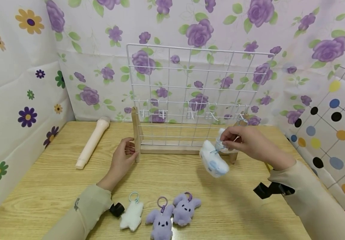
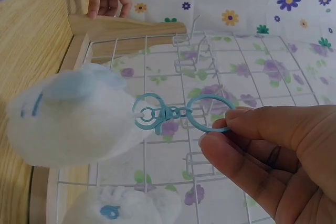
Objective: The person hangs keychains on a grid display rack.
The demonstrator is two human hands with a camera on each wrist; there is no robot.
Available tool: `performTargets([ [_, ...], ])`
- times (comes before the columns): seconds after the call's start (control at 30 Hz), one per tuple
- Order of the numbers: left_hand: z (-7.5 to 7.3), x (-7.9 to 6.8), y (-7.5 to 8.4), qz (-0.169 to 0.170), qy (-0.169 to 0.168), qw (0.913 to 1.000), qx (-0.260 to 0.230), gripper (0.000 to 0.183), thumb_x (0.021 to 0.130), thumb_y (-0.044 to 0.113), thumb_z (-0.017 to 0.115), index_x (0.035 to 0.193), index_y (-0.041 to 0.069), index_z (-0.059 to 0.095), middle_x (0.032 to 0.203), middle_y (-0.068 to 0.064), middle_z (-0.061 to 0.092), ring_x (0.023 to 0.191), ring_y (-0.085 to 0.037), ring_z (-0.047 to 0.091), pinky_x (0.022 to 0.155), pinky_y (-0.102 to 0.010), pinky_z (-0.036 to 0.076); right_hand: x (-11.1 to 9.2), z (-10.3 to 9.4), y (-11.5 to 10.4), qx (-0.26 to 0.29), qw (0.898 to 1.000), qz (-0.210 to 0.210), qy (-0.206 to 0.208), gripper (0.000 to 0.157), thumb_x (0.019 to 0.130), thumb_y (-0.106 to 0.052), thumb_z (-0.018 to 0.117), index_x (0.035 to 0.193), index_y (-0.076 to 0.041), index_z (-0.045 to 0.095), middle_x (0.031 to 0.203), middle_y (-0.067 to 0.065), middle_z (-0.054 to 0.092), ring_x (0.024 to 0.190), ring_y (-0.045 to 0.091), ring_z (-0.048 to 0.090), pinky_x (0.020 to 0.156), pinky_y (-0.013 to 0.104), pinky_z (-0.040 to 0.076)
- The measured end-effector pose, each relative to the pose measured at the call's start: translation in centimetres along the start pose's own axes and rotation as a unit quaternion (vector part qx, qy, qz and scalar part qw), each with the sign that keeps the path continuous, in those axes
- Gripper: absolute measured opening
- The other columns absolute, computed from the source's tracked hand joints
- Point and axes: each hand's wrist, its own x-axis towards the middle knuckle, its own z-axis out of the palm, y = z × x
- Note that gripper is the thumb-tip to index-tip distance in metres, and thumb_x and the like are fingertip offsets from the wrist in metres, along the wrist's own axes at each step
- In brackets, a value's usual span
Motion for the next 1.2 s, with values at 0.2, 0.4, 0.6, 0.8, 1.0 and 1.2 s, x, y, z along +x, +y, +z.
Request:
performTargets([
  [0.2, 0.0, 0.0, 0.0, 0.005, 0.001, 1.0000, 0.002, 0.053, 0.084, -0.005, 0.068, 0.131, 0.001, 0.043, 0.110, -0.020, 0.057, 0.095, -0.030, 0.061, 0.082, -0.039, 0.056, 1.4, -0.7, -0.2, -0.008, 1.000, 0.016, 0.007, 0.005, 0.092, -0.012, 0.064, 0.096, -0.012, 0.067, 0.086, 0.001, 0.069, 0.074, 0.007, 0.063, 0.066, 0.022, 0.055],
  [0.4, 0.0, 0.0, -0.1, 0.006, 0.001, 1.0000, 0.002, 0.054, 0.084, -0.005, 0.068, 0.131, 0.001, 0.043, 0.110, -0.020, 0.058, 0.094, -0.030, 0.061, 0.082, -0.039, 0.056, 2.4, -1.1, -0.2, 0.004, 1.000, 0.020, 0.016, 0.005, 0.093, -0.010, 0.062, 0.097, -0.009, 0.066, 0.088, 0.006, 0.070, 0.075, 0.015, 0.066, 0.069, 0.024, 0.057],
  [0.6, 0.1, 0.0, -0.2, 0.000, 0.000, 1.0000, -0.001, 0.054, 0.084, -0.006, 0.068, 0.131, 0.001, 0.043, 0.110, -0.020, 0.057, 0.095, -0.030, 0.061, 0.083, -0.041, 0.056, 3.3, -1.4, 0.0, 0.007, 0.999, 0.032, 0.027, 0.008, 0.094, -0.009, 0.061, 0.099, -0.006, 0.066, 0.090, 0.008, 0.071, 0.076, 0.015, 0.067, 0.073, 0.028, 0.059],
  [0.8, 0.1, 0.1, -0.3, -0.002, -0.001, 1.0000, -0.005, 0.053, 0.084, -0.006, 0.068, 0.131, 0.001, 0.043, 0.110, -0.020, 0.057, 0.095, -0.030, 0.061, 0.083, -0.040, 0.056, 3.8, -1.5, 0.4, 0.007, 0.998, 0.048, 0.028, 0.011, 0.093, -0.008, 0.061, 0.102, -0.004, 0.065, 0.093, 0.011, 0.070, 0.078, 0.016, 0.067, 0.073, 0.028, 0.058],
  [1.0, 0.1, 0.0, -0.3, 0.004, 0.003, 1.0000, -0.003, 0.054, 0.083, -0.007, 0.068, 0.131, 0.000, 0.043, 0.110, -0.021, 0.058, 0.095, -0.031, 0.062, 0.083, -0.043, 0.056, 4.4, -1.5, 0.9, -0.007, 0.998, 0.047, 0.039, 0.011, 0.093, -0.005, 0.061, 0.102, -0.003, 0.066, 0.092, 0.011, 0.070, 0.079, 0.018, 0.067, 0.072, 0.029, 0.058],
  [1.2, 0.1, 0.0, -0.3, 0.006, 0.002, 1.0000, -0.003, 0.054, 0.084, -0.006, 0.068, 0.131, 0.000, 0.043, 0.110, -0.020, 0.058, 0.095, -0.031, 0.061, 0.083, -0.043, 0.056, 4.9, -1.3, 1.4, -0.011, 0.998, 0.054, 0.038, 0.012, 0.093, -0.006, 0.061, 0.103, -0.003, 0.065, 0.094, 0.010, 0.070, 0.084, 0.020, 0.067, 0.076, 0.033, 0.059],
])
